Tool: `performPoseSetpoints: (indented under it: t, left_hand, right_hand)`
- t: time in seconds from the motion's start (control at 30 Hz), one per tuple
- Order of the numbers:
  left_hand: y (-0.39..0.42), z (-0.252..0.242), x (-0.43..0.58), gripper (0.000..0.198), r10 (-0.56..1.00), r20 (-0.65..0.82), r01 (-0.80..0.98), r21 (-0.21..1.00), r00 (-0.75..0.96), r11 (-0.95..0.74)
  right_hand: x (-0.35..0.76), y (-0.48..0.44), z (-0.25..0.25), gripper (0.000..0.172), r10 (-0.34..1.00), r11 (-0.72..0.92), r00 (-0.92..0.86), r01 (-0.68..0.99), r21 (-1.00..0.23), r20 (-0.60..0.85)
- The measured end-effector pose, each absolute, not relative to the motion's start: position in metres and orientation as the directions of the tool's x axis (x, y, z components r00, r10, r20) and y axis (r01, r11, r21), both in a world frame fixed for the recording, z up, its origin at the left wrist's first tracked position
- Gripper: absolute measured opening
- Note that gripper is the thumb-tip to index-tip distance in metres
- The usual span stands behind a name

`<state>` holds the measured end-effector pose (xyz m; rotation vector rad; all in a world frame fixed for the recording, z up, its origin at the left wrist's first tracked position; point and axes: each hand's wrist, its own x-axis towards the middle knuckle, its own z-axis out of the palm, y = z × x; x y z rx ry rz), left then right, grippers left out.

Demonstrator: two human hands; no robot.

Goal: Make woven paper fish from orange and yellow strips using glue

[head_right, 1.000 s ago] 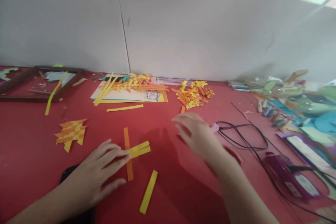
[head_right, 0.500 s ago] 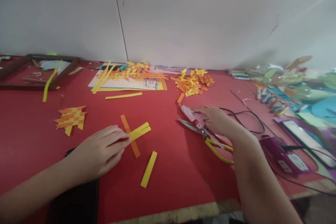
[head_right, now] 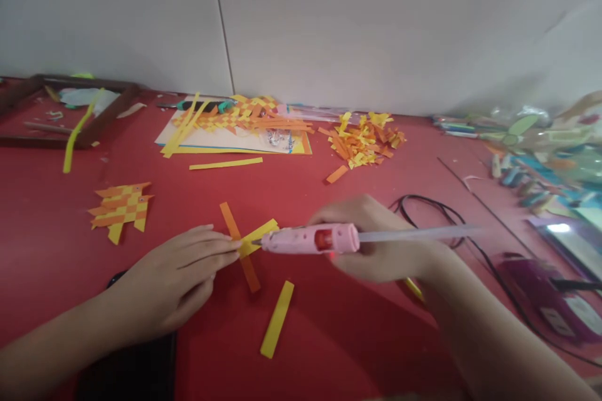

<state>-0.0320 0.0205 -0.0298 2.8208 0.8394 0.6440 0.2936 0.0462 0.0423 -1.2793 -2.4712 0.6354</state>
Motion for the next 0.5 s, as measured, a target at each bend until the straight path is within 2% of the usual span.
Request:
performPoseSetpoints:
  t: [0.07, 0.13, 0.27, 0.5]
  left_hand:
    - [0.021, -0.028, -0.033, 0.036, 0.544, 0.351, 0.492, 0.233, 0.762, -0.839]
    - [0.021, -0.027, -0.033, 0.036, 0.539, 0.353, 0.489, 0.227, 0.764, -0.842]
    - [0.022, -0.027, -0.032, 0.037, 0.549, 0.343, 0.494, 0.240, 0.762, -0.836]
    - [0.023, -0.024, -0.031, 0.035, 0.530, 0.369, 0.477, 0.232, 0.764, -0.848]
  right_hand:
    - [0.280, 0.048, 0.034, 0.014, 0.746, 0.525, -0.665, 0.611, -0.593, -0.025]
    - [0.271, 0.048, 0.027, 0.015, 0.694, 0.548, -0.719, 0.557, -0.625, -0.033]
    - [0.267, 0.045, 0.019, 0.010, 0.663, 0.608, -0.749, 0.534, -0.588, 0.005]
    - [0.265, 0.043, 0.019, 0.010, 0.710, 0.584, -0.704, 0.581, -0.567, 0.010]
